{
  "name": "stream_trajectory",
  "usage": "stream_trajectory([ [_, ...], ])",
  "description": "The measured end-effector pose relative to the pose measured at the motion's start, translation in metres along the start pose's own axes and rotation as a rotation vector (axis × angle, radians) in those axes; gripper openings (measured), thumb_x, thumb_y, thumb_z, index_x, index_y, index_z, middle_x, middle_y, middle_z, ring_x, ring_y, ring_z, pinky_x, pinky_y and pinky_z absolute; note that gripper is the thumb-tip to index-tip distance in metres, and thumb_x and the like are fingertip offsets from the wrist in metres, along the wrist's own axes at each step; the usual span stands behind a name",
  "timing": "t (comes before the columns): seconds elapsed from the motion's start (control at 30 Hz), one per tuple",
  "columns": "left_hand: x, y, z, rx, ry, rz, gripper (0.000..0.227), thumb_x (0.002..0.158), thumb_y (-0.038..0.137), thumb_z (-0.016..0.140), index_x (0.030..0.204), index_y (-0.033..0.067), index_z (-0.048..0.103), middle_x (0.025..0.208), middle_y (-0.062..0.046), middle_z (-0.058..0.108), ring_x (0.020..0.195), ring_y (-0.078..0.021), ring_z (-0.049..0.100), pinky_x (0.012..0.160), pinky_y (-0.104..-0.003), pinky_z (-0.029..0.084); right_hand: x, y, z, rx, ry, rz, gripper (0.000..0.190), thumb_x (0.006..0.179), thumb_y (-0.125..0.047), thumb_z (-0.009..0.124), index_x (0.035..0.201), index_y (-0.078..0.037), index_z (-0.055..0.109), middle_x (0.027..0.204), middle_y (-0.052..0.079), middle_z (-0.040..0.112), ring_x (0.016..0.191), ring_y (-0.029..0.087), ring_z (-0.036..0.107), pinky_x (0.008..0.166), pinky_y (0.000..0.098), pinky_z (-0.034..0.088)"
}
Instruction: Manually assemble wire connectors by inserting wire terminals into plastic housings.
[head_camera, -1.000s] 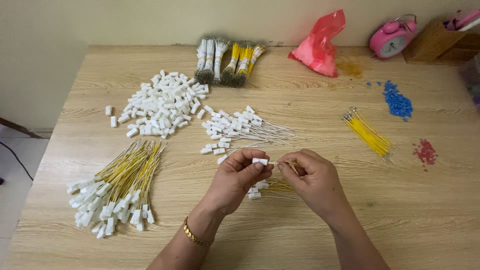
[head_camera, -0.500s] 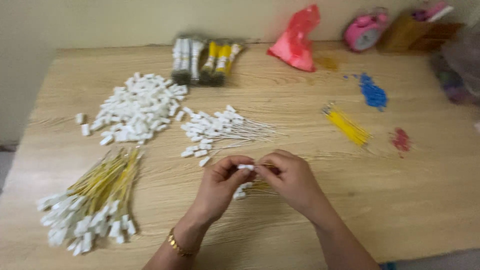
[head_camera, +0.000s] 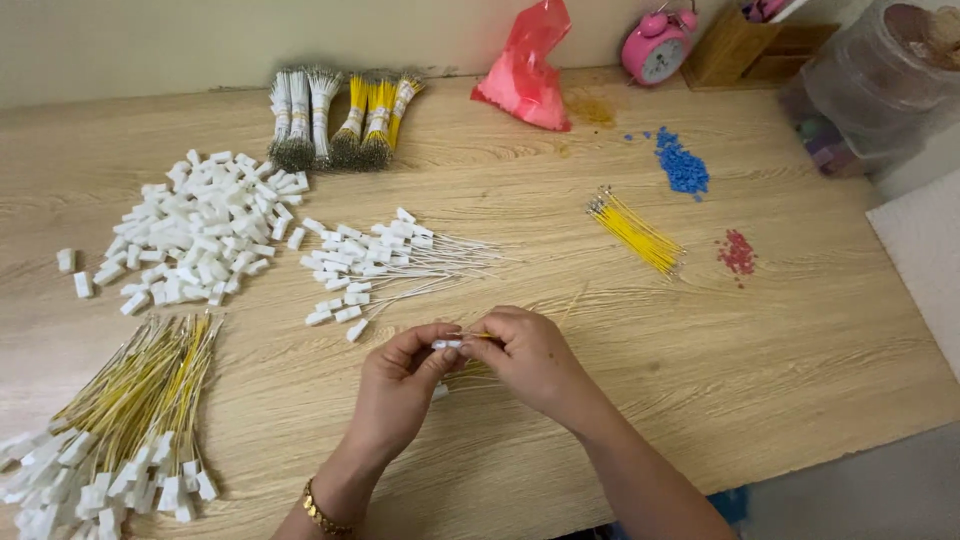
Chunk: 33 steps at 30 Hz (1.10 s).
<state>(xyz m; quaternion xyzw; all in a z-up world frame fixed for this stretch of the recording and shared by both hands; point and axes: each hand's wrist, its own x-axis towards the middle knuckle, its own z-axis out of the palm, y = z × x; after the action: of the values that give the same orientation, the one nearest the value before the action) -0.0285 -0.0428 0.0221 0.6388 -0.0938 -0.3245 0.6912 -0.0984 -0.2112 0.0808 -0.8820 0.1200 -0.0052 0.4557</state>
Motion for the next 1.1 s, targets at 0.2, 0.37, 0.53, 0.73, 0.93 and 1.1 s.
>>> stream_trajectory([
  [0.2, -0.001, 0.009, -0.002, 0.042, -0.013, 0.036, 0.022, 0.093, 0.006, 0.067, 0.114, 0.0042, 0.073, 0.101, -0.002, 0.078, 0.088, -0.0090, 0.072, 0.077, -0.025, 0.061, 0.005, 0.017, -0.006, -0.003, -0.050, 0.051, 0.023, 0.094, -0.024, 0.073, 0.089, -0.001, 0.074, 0.079, 0.009, 0.070, 0.071, 0.019, 0.067, 0.065, 0.0342, 0.055],
  [0.37, -0.003, 0.014, -0.008, 0.520, 0.105, 0.293, 0.019, 0.091, 0.010, 0.073, 0.109, 0.0097, 0.077, 0.089, -0.004, 0.074, 0.081, -0.0130, 0.064, 0.072, -0.028, 0.055, 0.001, 0.048, -0.053, 0.297, 0.298, 0.000, 0.026, 0.107, -0.021, 0.051, 0.106, -0.005, 0.071, 0.103, 0.002, 0.076, 0.093, 0.014, 0.073, 0.087, 0.0310, 0.059],
  [0.53, -0.003, 0.005, -0.008, 0.942, 0.136, 0.404, 0.018, 0.090, 0.016, 0.076, 0.107, 0.0164, 0.079, 0.082, -0.001, 0.075, 0.083, -0.0211, 0.058, 0.085, -0.036, 0.046, -0.009, 0.082, -0.094, 0.347, 0.586, 0.286, 0.026, 0.112, -0.023, 0.055, 0.117, -0.005, 0.073, 0.091, 0.012, 0.061, 0.077, 0.023, 0.053, 0.065, 0.0372, 0.043],
  [0.73, -0.006, 0.003, -0.010, 0.984, 0.153, 0.639, 0.020, 0.081, 0.020, 0.078, 0.101, 0.0142, 0.078, 0.104, -0.004, 0.076, 0.104, -0.0249, 0.058, 0.096, -0.048, 0.037, 0.009, 0.122, -0.082, -0.395, 0.364, 0.556, 0.047, 0.091, -0.048, 0.068, 0.101, -0.003, 0.072, 0.088, 0.016, 0.072, 0.081, 0.028, 0.070, 0.074, 0.0420, 0.053],
  [0.93, -0.002, 0.005, -0.047, 1.075, 0.266, 0.612, 0.024, 0.088, 0.020, 0.074, 0.111, 0.0122, 0.076, 0.105, -0.007, 0.075, 0.098, -0.0244, 0.066, 0.085, -0.045, 0.048, 0.045, 0.123, -0.075, -0.521, 0.396, 0.540, 0.051, 0.088, -0.053, 0.071, 0.097, -0.002, 0.073, 0.094, 0.020, 0.073, 0.089, 0.037, 0.070, 0.079, 0.0480, 0.054],
  [1.1, -0.006, 0.018, -0.072, 0.986, 0.455, 0.280, 0.022, 0.085, 0.023, 0.075, 0.102, 0.0084, 0.072, 0.096, -0.010, 0.071, 0.086, -0.0285, 0.069, 0.076, -0.043, 0.055, 0.064, 0.156, -0.081, -0.641, 0.337, 0.521, 0.041, 0.101, -0.036, 0.057, 0.104, 0.001, 0.072, 0.101, 0.028, 0.073, 0.090, 0.044, 0.070, 0.080, 0.0546, 0.054],
])
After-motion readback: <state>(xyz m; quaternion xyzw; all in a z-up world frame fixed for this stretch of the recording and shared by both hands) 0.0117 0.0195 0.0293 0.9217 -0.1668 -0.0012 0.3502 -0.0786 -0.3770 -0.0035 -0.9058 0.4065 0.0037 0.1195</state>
